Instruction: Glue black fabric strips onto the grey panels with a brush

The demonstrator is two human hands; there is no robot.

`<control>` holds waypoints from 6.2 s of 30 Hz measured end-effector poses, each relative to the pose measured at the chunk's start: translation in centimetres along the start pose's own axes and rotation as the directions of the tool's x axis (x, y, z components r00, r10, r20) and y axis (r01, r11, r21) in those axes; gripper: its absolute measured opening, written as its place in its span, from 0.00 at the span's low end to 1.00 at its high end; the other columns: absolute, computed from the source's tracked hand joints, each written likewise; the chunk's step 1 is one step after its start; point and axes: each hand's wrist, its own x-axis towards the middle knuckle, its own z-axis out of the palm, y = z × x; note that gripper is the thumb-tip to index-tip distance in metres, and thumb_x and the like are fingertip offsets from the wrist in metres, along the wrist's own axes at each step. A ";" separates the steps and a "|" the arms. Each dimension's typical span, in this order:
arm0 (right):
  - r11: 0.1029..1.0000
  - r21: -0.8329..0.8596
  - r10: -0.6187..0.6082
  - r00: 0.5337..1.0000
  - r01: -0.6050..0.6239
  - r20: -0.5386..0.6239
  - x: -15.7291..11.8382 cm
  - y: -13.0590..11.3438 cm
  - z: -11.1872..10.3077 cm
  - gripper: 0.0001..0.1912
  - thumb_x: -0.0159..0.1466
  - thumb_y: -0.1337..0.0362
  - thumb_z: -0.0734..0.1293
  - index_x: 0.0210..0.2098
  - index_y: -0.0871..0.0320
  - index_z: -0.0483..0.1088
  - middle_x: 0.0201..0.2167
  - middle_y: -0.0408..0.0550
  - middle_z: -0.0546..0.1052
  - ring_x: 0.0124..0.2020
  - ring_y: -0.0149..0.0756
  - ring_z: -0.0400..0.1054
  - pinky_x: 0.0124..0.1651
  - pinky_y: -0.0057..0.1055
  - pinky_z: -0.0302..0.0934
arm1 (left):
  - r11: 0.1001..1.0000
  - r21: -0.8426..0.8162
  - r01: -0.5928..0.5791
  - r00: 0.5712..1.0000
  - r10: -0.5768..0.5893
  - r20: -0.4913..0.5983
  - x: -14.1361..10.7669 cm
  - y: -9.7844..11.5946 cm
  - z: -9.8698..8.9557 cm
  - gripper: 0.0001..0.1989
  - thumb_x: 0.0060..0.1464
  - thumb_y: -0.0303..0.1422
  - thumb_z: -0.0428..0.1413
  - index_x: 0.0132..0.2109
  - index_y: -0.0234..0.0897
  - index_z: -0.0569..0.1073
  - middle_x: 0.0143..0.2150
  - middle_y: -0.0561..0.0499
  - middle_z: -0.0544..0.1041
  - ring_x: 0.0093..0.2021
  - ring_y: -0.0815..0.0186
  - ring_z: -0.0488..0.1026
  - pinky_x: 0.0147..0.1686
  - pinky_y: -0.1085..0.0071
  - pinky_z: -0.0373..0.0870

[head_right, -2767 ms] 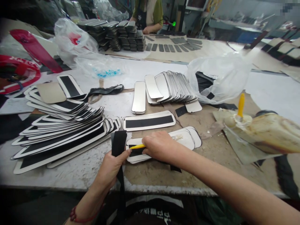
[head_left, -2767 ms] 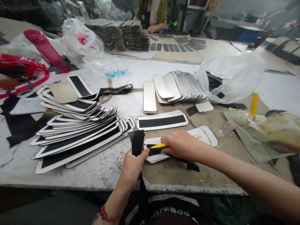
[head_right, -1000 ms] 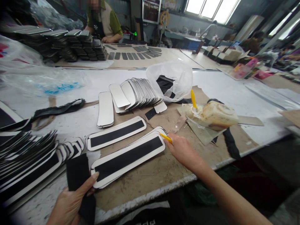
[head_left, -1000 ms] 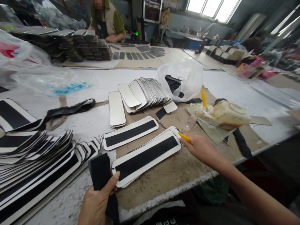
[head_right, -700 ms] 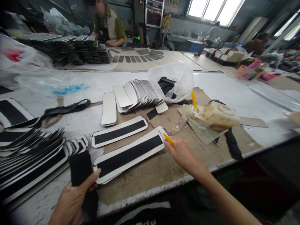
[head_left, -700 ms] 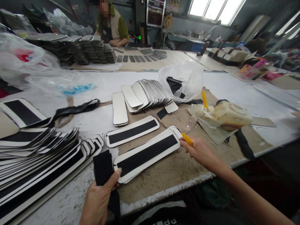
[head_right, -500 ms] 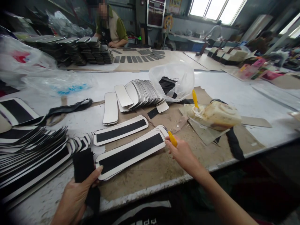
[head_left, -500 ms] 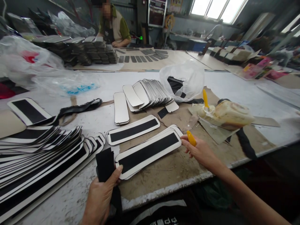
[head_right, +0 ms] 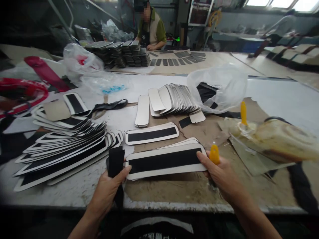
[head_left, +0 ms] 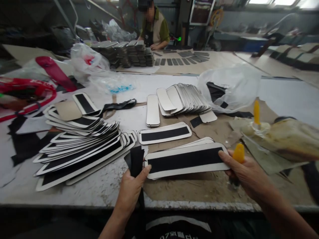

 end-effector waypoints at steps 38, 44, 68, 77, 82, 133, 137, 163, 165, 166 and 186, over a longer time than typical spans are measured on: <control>0.986 0.168 -0.025 0.990 0.002 0.137 -0.3 -1.1 1.9 0.24 0.60 0.43 0.61 0.24 0.58 0.59 0.14 0.37 0.61 0.16 0.24 0.52 0.19 0.23 0.46 | 0.992 -0.063 0.107 0.991 -0.112 -0.074 -0.5 0.6 -0.3 0.22 0.34 0.44 0.67 0.34 0.33 0.75 0.30 0.50 0.77 0.27 0.65 0.70 0.25 0.74 0.66; 0.988 -0.124 0.104 0.993 -0.098 0.047 -0.1 -0.3 1.4 0.26 0.54 0.40 0.65 0.22 0.58 0.62 0.12 0.38 0.63 0.15 0.26 0.55 0.19 0.24 0.49 | 0.995 -0.097 0.010 0.994 0.000 0.109 -1.4 0.5 -0.4 0.21 0.49 0.42 0.59 0.46 0.32 0.74 0.40 0.46 0.79 0.42 0.59 0.74 0.43 0.69 0.68; 0.918 -0.396 -0.020 1.000 0.018 -0.001 -1.1 -1.5 2.0 0.28 0.50 0.36 0.59 0.17 0.55 0.61 0.12 0.43 0.64 0.16 0.32 0.58 0.21 0.30 0.54 | 0.995 -0.096 -0.035 0.999 0.036 -0.001 -1.7 0.0 -1.1 0.22 0.50 0.43 0.58 0.49 0.33 0.73 0.42 0.45 0.78 0.49 0.56 0.71 0.52 0.65 0.63; 0.936 -0.350 -0.044 0.999 0.042 0.000 -1.4 -2.1 2.9 0.27 0.52 0.38 0.60 0.14 0.54 0.59 0.10 0.42 0.63 0.14 0.31 0.57 0.19 0.29 0.53 | 0.998 0.021 -0.062 0.997 0.063 -0.048 -1.4 0.6 -1.0 0.22 0.44 0.45 0.61 0.39 0.31 0.76 0.26 0.47 0.77 0.38 0.53 0.74 0.38 0.66 0.70; 0.950 -0.301 -0.078 0.997 0.078 0.010 -1.5 -2.3 2.9 0.25 0.53 0.40 0.61 0.15 0.54 0.58 0.10 0.41 0.62 0.13 0.30 0.56 0.19 0.28 0.52 | 1.000 0.010 -0.019 0.999 0.019 -0.033 -1.2 0.5 -1.3 0.20 0.43 0.46 0.61 0.35 0.32 0.75 0.26 0.50 0.76 0.30 0.60 0.72 0.31 0.70 0.68; 0.909 0.344 0.174 0.964 -0.237 0.204 -1.1 -2.0 3.9 0.22 0.53 0.47 0.70 0.24 0.56 0.57 0.16 0.35 0.55 0.16 0.22 0.45 0.16 0.22 0.46 | 0.799 -0.499 0.336 0.936 -0.343 0.080 -1.1 2.3 -0.6 0.16 0.46 0.32 0.62 0.45 0.34 0.75 0.34 0.46 0.80 0.38 0.55 0.77 0.40 0.62 0.74; 0.967 0.222 0.088 0.979 -0.129 0.185 -0.8 -2.0 4.1 0.23 0.54 0.43 0.67 0.26 0.56 0.58 0.17 0.36 0.56 0.16 0.24 0.48 0.17 0.24 0.46 | 0.880 -0.413 0.236 0.962 -0.271 -0.028 -1.0 2.5 -0.8 0.17 0.51 0.37 0.59 0.47 0.35 0.74 0.37 0.47 0.80 0.43 0.56 0.76 0.44 0.65 0.73; 0.999 0.009 -0.049 0.961 0.049 0.272 -0.2 -1.6 3.4 0.20 0.60 0.46 0.62 0.28 0.59 0.61 0.20 0.38 0.61 0.19 0.24 0.53 0.19 0.21 0.52 | 0.933 -0.271 0.236 0.943 -0.287 -0.168 -0.6 2.1 -0.8 0.07 0.49 0.31 0.61 0.38 0.37 0.77 0.31 0.51 0.80 0.37 0.60 0.77 0.45 0.68 0.72; 0.998 0.000 -0.055 0.960 0.058 0.275 0.0 -1.5 3.3 0.21 0.60 0.46 0.62 0.28 0.59 0.61 0.20 0.38 0.61 0.19 0.24 0.53 0.19 0.21 0.51 | 0.929 -0.282 0.238 0.939 -0.295 -0.177 -0.7 2.3 -0.6 0.07 0.49 0.29 0.59 0.38 0.36 0.77 0.31 0.50 0.80 0.37 0.60 0.77 0.45 0.69 0.72; 0.998 0.001 -0.058 0.960 0.060 0.276 0.0 -1.5 3.3 0.21 0.60 0.46 0.62 0.27 0.59 0.61 0.19 0.38 0.61 0.19 0.24 0.53 0.19 0.21 0.51 | 0.927 -0.289 0.239 0.939 -0.296 -0.173 -0.7 2.4 -0.5 0.07 0.49 0.28 0.59 0.38 0.36 0.77 0.31 0.50 0.80 0.37 0.60 0.77 0.45 0.69 0.72; 0.864 -0.425 -0.232 0.963 0.270 0.138 8.4 -9.5 3.7 0.22 0.63 0.48 0.57 0.20 0.56 0.56 0.14 0.40 0.60 0.16 0.28 0.55 0.21 0.26 0.48 | 0.995 0.098 -0.022 0.998 0.016 0.059 6.9 7.3 -1.4 0.25 0.46 0.52 0.57 0.42 0.35 0.75 0.30 0.47 0.77 0.33 0.55 0.74 0.37 0.62 0.70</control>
